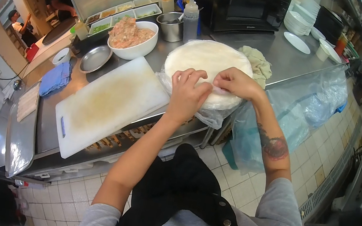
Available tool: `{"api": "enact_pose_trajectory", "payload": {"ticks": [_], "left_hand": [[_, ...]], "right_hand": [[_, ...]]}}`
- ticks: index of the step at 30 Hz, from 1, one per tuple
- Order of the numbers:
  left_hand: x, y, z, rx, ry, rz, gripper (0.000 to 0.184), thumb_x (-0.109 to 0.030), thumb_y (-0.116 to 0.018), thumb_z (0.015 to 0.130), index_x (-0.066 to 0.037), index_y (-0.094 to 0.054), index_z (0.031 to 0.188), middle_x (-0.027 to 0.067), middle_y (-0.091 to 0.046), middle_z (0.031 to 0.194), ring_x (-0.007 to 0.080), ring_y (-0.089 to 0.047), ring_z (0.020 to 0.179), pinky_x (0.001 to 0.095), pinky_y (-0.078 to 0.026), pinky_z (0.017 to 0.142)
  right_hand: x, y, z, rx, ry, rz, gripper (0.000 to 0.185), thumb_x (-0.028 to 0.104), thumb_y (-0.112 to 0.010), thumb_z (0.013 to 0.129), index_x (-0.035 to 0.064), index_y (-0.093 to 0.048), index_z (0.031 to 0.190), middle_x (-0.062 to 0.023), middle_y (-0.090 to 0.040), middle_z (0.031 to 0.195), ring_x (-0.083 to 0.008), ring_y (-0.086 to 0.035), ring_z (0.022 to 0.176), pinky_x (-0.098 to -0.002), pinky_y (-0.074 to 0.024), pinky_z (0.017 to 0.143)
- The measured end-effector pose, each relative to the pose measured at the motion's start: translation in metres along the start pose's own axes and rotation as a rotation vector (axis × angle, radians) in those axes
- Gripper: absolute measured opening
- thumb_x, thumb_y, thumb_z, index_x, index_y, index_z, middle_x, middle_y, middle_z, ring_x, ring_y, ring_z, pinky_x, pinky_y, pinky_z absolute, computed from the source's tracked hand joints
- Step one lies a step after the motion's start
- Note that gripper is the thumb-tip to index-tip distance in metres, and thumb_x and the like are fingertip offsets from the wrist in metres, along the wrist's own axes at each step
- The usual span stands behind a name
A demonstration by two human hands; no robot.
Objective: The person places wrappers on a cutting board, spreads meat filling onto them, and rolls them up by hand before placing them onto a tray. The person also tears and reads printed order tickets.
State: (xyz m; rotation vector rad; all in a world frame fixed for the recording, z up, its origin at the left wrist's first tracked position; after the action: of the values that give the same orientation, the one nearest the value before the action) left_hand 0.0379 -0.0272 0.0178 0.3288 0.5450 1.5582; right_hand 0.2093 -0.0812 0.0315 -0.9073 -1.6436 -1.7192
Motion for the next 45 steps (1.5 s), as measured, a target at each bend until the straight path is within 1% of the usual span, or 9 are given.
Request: {"api": "enact_pose_trajectory", "payload": {"ticks": [10, 12, 15, 24, 26, 29, 36, 40, 45], "left_hand": [[-0.01, -0.002, -0.02, 0.063, -0.122, 0.013, 0.014, -0.011, -0.07, 0.076, -0.008, -0.061, 0.087, 0.0038, -0.062, 0.1, 0.0244, -0.057, 0.097, 0.0446, -0.039, 0.091], [-0.013, -0.001, -0.019, 0.081, -0.112, -0.029, 0.012, -0.01, -0.065, 0.08, -0.006, -0.058, 0.088, 0.0053, -0.061, 0.098, 0.0239, -0.059, 0.094, 0.0441, -0.041, 0.09], [-0.016, 0.006, -0.011, 0.089, -0.056, -0.131, 0.015, -0.014, -0.067, 0.081, -0.005, -0.058, 0.09, 0.0068, -0.062, 0.097, 0.0254, -0.06, 0.092, 0.0413, -0.044, 0.087], [0.052, -0.06, 0.052, 0.476, 0.162, -0.131, 0.049, -0.042, -0.065, 0.087, -0.008, -0.062, 0.122, 0.016, -0.057, 0.129, 0.0357, -0.053, 0.121, 0.0499, -0.042, 0.1], [0.062, -0.067, 0.048, 0.684, 0.393, 0.093, 0.077, -0.067, -0.057, 0.082, -0.024, -0.047, 0.145, 0.0125, -0.03, 0.157, 0.0407, -0.022, 0.146, 0.0708, -0.015, 0.11], [0.069, -0.076, 0.048, 0.875, 0.434, 0.107, 0.092, -0.085, -0.046, 0.075, -0.036, -0.033, 0.151, 0.0058, -0.012, 0.164, 0.0439, -0.003, 0.149, 0.0782, -0.002, 0.107], [0.069, -0.075, 0.051, 0.898, 0.474, 0.074, 0.091, -0.084, -0.051, 0.072, -0.038, -0.037, 0.149, 0.0066, -0.011, 0.164, 0.0482, -0.001, 0.147, 0.0788, 0.0, 0.106], [0.078, -0.053, 0.061, 0.627, 0.524, -0.183, 0.073, -0.062, -0.06, 0.083, -0.02, -0.05, 0.142, 0.0131, -0.046, 0.146, 0.0382, -0.04, 0.133, 0.0575, -0.029, 0.107], [0.056, 0.025, 0.104, -0.215, 0.522, -1.051, 0.048, -0.031, -0.069, 0.088, 0.0, -0.061, 0.124, 0.0052, -0.072, 0.096, 0.0154, -0.065, 0.09, 0.0266, -0.048, 0.083]], "right_hand": [[0.009, 0.04, 0.023, -0.476, 0.089, -0.18, 0.025, 0.022, -0.053, 0.097, -0.0011, -0.061, 0.096, -0.0024, -0.057, 0.076, -0.0114, -0.051, 0.073, -0.0305, -0.0444, 0.069], [0.011, 0.064, 0.037, -0.714, 0.109, -0.161, 0.029, 0.024, -0.053, 0.094, -0.0032, -0.063, 0.099, -0.0224, -0.068, 0.093, -0.0371, -0.065, 0.088, -0.0398, -0.0492, 0.081], [0.028, 0.084, 0.045, -0.861, 0.171, -0.234, 0.029, 0.025, -0.052, 0.096, -0.0027, -0.061, 0.1, -0.0234, -0.067, 0.093, -0.039, -0.065, 0.088, -0.041, -0.0494, 0.081], [0.07, 0.122, 0.055, -0.861, 0.306, -0.424, 0.03, 0.026, -0.051, 0.096, 0.0002, -0.063, 0.105, -0.0238, -0.067, 0.098, -0.0408, -0.064, 0.098, -0.0425, -0.0499, 0.087], [0.063, 0.158, 0.052, -1.019, 0.266, -0.353, 0.029, 0.024, -0.05, 0.099, -0.0004, -0.063, 0.108, -0.0142, -0.067, 0.097, -0.0223, -0.061, 0.089, -0.0342, -0.0481, 0.082], [0.062, 0.205, 0.032, -1.081, 0.159, -0.033, 0.04, 0.031, -0.049, 0.1, -0.0033, -0.063, 0.116, -0.0099, -0.068, 0.104, -0.0195, -0.059, 0.09, -0.0336, -0.0473, 0.083], [0.093, 0.282, 0.001, -1.302, 0.152, -0.504, 0.038, 0.034, -0.047, 0.1, 0.0016, -0.062, 0.115, -0.011, -0.067, 0.102, -0.021, -0.061, 0.095, -0.0327, -0.0467, 0.086], [0.155, 0.199, 0.013, -0.517, 0.502, -0.909, 0.022, 0.024, -0.052, 0.1, 0.0024, -0.057, 0.098, -0.0077, -0.06, 0.084, -0.0153, -0.058, 0.081, -0.03, -0.0461, 0.077], [0.205, 0.106, 0.011, -0.269, 0.493, -0.746, 0.021, 0.022, -0.055, 0.098, 0.0027, -0.053, 0.089, -0.0026, -0.049, 0.074, -0.0127, -0.043, 0.071, -0.0294, -0.0406, 0.067]]}}
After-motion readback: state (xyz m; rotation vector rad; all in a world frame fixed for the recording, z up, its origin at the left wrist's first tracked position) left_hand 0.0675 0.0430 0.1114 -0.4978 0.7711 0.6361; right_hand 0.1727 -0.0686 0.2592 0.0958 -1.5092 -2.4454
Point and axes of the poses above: each hand's wrist, its own z-axis towards the middle knuckle, its own y-axis out of the back of the hand, x = y × z, the point moved 4 cm from there along z, towards the middle knuckle
